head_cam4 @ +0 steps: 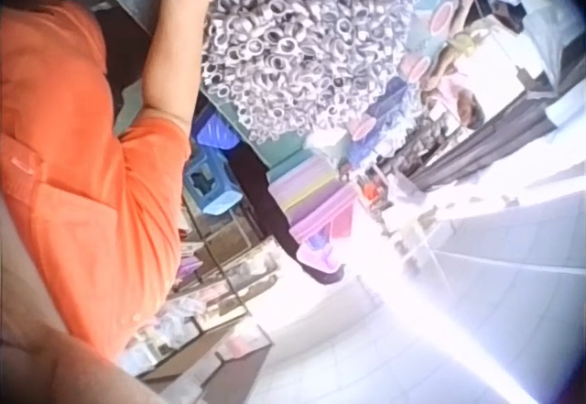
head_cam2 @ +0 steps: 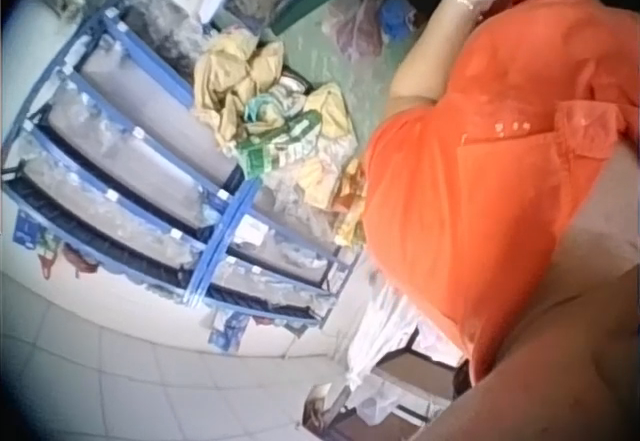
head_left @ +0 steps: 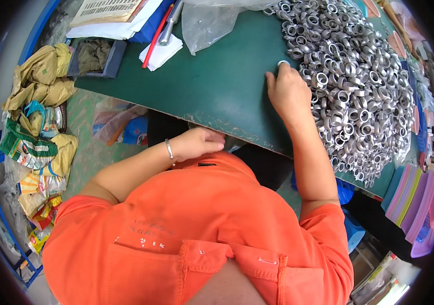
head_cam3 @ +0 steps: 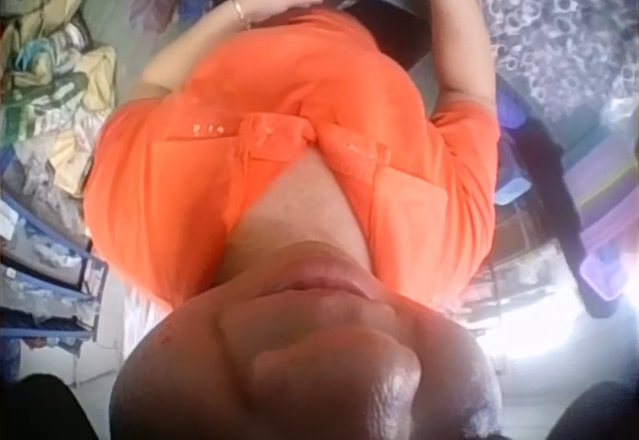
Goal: The person picks up small metal clamp components from a large pile, fits them together by hand, and places the assembled units back onto the work table.
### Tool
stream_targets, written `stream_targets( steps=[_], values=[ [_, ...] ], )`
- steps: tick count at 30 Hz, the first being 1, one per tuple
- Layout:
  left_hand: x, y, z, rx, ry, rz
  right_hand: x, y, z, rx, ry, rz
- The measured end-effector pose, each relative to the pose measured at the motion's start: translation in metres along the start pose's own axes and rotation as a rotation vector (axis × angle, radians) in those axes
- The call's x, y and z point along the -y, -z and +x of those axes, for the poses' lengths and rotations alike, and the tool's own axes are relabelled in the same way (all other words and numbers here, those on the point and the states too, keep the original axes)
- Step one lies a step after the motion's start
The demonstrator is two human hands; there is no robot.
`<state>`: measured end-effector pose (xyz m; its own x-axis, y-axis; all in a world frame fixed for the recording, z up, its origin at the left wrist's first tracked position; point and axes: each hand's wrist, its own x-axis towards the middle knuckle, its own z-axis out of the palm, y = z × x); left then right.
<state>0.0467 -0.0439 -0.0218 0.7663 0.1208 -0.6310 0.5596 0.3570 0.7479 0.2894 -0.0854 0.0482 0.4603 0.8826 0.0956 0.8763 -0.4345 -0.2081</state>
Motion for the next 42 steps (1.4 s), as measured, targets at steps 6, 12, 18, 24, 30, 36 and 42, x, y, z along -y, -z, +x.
stream_targets(
  steps=[6,12,18,24,30,36,42],
  values=[
    [-0.056,-0.003,-0.036,0.057,-0.109,-0.116,0.011,0.007,-0.042,-0.016,0.221,0.195],
    [-0.074,-0.008,-0.03,-0.159,-0.417,-0.273,0.023,0.011,-0.079,0.009,0.276,1.097],
    [-0.071,-0.015,-0.031,-0.144,-0.513,-0.302,0.026,-0.004,-0.094,-0.117,0.304,1.193],
    [-0.069,-0.02,-0.031,-0.182,-0.69,-0.169,0.031,0.0,-0.1,-0.216,0.301,1.146],
    [-0.069,-0.018,-0.034,-0.366,-1.0,0.462,0.025,0.005,-0.1,-0.244,0.474,0.908],
    [-0.025,0.0,-0.037,-0.103,-0.653,0.782,0.019,0.011,-0.104,-0.027,0.557,0.762],
    [-0.007,0.002,-0.017,-0.381,-0.739,0.985,-0.018,0.049,-0.056,-0.328,0.485,0.26]
  ],
)
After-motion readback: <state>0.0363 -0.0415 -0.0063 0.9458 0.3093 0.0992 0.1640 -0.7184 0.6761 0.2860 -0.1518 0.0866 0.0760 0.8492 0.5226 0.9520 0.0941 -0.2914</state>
